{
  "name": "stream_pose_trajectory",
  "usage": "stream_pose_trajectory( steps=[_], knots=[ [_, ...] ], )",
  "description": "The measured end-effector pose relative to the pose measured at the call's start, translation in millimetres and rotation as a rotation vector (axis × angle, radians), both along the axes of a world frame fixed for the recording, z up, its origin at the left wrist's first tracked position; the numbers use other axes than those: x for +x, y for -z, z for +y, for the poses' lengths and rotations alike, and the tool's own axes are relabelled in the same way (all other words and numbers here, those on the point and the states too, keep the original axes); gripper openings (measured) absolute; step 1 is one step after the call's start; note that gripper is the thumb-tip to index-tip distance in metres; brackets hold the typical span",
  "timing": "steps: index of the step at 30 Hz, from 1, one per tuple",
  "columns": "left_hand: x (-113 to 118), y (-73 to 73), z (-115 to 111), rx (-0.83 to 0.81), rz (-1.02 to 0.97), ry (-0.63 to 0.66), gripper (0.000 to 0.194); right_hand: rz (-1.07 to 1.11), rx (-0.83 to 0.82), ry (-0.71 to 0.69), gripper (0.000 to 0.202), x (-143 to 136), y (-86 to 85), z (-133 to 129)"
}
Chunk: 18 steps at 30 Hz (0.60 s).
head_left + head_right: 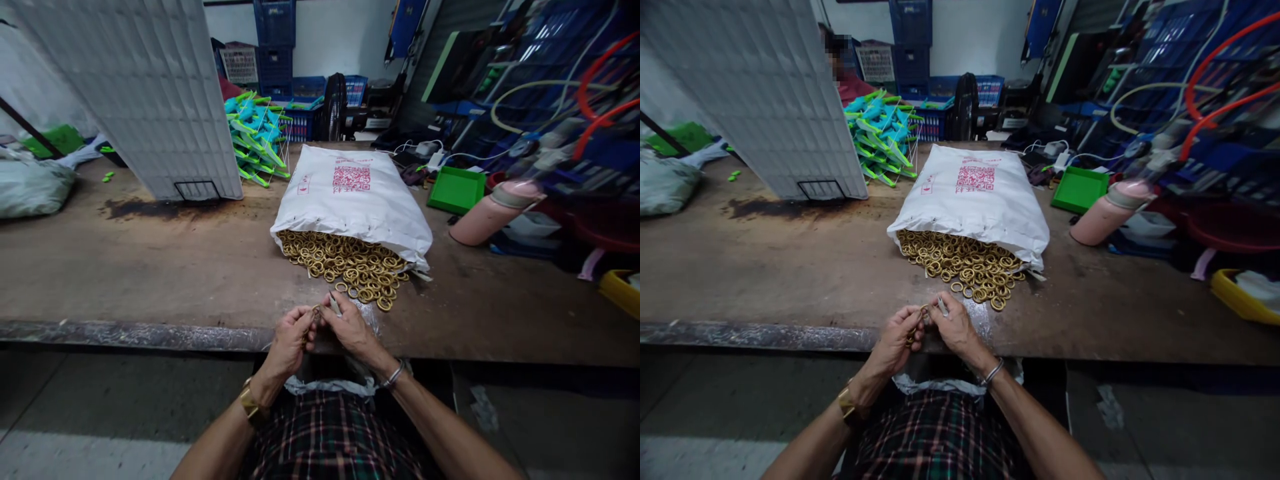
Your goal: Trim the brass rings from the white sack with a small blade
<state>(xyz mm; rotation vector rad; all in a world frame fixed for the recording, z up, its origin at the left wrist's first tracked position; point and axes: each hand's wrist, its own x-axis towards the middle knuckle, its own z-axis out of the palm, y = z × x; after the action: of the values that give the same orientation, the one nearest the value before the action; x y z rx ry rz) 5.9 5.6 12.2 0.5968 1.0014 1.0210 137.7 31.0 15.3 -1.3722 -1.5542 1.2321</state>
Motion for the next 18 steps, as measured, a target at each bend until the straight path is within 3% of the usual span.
stream_pose_trajectory(
  steps=[6,12,18],
  knots=[
    [-1.0,3.5,-0.5,0.163,0.332,0.021,0.033,-0.092,-0.007,-0.016,0.021,0.2,-1.0,1.9],
    [-2.2,4.1,-1.7,0.021,0.064,0.163,0.033,-0.150,0.014,-0.019,0.018,-0.2,0.9,2.1],
    [-2.2,4.1,-1.2,0.046,0.077,0.110,0.037,-0.283,0.092,0.005,0.016,6.4,5.5,0.4]
  ],
)
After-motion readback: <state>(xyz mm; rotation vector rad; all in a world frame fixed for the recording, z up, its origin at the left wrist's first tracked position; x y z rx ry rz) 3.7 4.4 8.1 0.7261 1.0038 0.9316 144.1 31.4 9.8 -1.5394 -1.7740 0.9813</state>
